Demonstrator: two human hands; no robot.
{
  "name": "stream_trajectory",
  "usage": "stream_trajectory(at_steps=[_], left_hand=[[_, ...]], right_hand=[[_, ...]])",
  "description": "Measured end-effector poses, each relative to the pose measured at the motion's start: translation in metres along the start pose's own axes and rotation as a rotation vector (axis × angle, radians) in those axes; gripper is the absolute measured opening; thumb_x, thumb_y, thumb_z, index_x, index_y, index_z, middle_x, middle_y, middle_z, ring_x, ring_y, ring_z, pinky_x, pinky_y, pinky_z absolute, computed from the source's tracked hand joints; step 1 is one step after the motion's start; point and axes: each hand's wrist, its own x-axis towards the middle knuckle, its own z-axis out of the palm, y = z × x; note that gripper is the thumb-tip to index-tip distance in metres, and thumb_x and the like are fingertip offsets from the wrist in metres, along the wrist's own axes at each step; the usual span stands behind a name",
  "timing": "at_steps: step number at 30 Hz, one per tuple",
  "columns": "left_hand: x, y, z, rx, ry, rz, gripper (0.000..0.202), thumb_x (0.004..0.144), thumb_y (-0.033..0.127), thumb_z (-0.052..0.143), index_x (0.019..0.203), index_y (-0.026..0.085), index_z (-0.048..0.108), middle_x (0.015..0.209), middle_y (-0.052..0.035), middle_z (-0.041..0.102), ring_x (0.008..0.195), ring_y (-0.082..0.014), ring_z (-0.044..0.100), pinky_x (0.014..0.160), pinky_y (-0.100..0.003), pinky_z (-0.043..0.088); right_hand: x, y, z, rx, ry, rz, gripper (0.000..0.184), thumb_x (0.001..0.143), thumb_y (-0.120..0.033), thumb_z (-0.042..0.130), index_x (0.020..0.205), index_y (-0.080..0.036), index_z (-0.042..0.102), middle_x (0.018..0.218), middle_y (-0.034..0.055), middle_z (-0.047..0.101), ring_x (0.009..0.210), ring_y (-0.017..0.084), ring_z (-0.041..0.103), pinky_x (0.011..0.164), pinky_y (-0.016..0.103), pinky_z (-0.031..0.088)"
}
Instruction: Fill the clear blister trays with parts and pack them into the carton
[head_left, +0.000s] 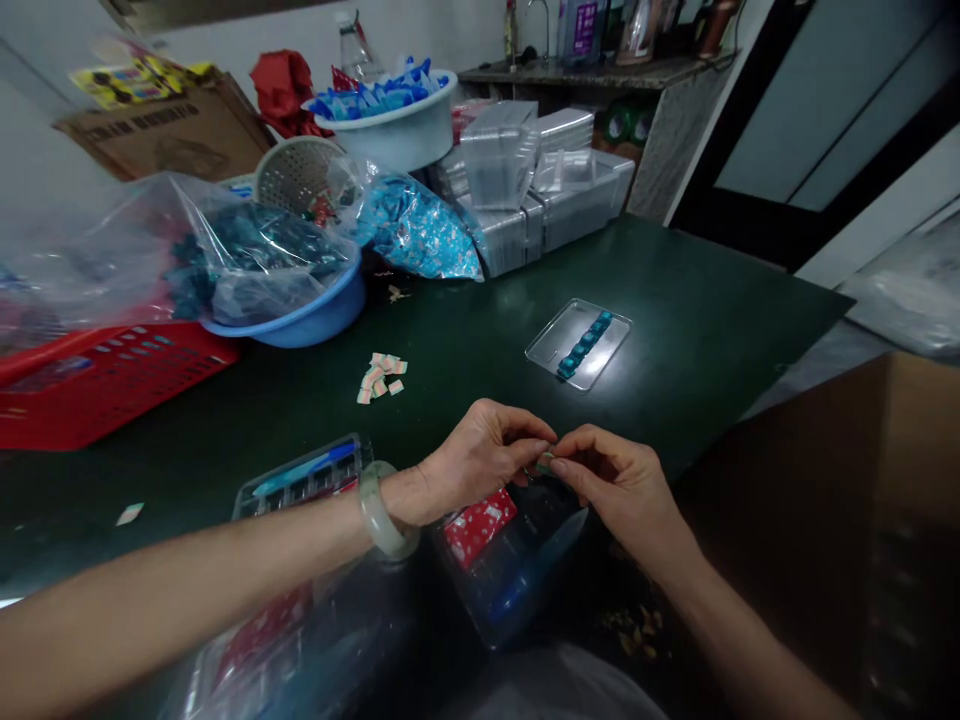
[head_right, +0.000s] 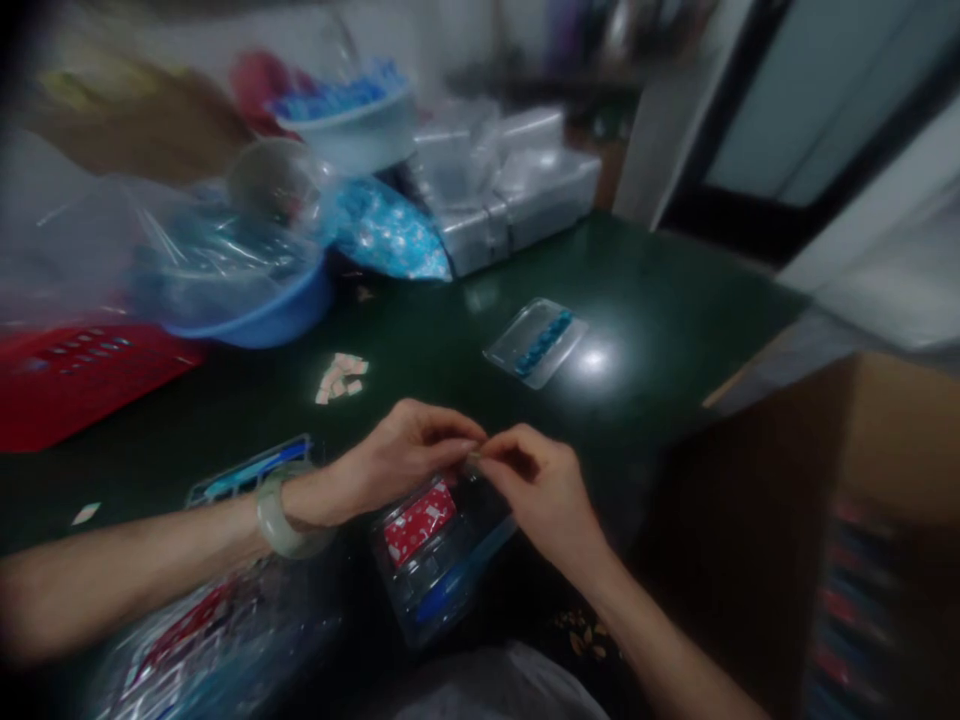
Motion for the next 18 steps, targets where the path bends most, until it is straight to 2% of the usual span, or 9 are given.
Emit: stream_trajectory(at_steps=[6,10,12,14,16,18], left_hand=[[-0.004,-0.006,-0.001,0.06,0.004,0.112,0.018,0.08,0.011,0.051,0.092,0.012,0.066,0.069,0.0,0.061,0.055,-0.0075,0.049,0.05,-0.02,0.04],[-0.002,-0.001,-0.002,-0.091,0.055,0.044,0.02,0.079,0.013,0.054,0.099,0.01,0.06,0.066,0.0005,0.059,0.053,-0.0087,0.052,0.051,-0.022,0.045],[0.001,-0.003,-0.004,-0.08,0.086,0.023,0.02,0.081,0.016,0.053,0.1,0.01,0.059,0.066,0.0002,0.059,0.053,-0.0097,0.053,0.052,-0.023,0.046],[0.004,-0.01,-0.005,0.113,0.126,0.101,0.017,0.081,0.017,0.052,0.093,0.011,0.063,0.071,-0.0021,0.059,0.06,-0.0114,0.054,0.058,-0.025,0.046],[0.007,-0.022,-0.006,0.473,0.134,0.225,0.014,0.08,0.018,0.053,0.081,0.014,0.066,0.078,-0.0051,0.059,0.072,-0.0154,0.054,0.064,-0.028,0.045],[0.009,-0.032,-0.003,0.84,0.097,0.284,0.017,0.08,0.021,0.053,0.072,0.016,0.068,0.082,-0.0077,0.058,0.08,-0.0201,0.051,0.063,-0.03,0.041]], right_hand=[[0.003,0.004,0.005,-0.055,0.032,-0.024,0.017,0.075,-0.034,0.064,0.081,-0.019,0.059,0.07,-0.0013,0.06,0.058,0.01,0.053,0.051,0.022,0.042],[0.006,-0.002,0.005,-0.072,0.062,-0.067,0.015,0.077,-0.033,0.062,0.08,-0.018,0.06,0.071,-0.0001,0.061,0.062,0.012,0.055,0.055,0.023,0.043],[0.007,-0.005,0.003,-0.083,0.097,-0.075,0.015,0.077,-0.033,0.062,0.077,-0.018,0.06,0.07,-0.0001,0.06,0.062,0.012,0.054,0.055,0.023,0.042],[0.007,-0.005,0.0,-0.086,0.126,-0.068,0.016,0.077,-0.033,0.062,0.076,-0.018,0.06,0.069,-0.0003,0.06,0.061,0.011,0.054,0.055,0.023,0.042],[0.007,-0.002,-0.003,-0.072,0.138,-0.04,0.017,0.076,-0.034,0.063,0.076,-0.017,0.06,0.069,-0.0003,0.06,0.061,0.011,0.053,0.054,0.022,0.041],[0.007,0.003,-0.006,-0.052,0.145,-0.006,0.017,0.075,-0.034,0.064,0.076,-0.017,0.061,0.068,-0.0007,0.059,0.06,0.01,0.052,0.054,0.022,0.04]])
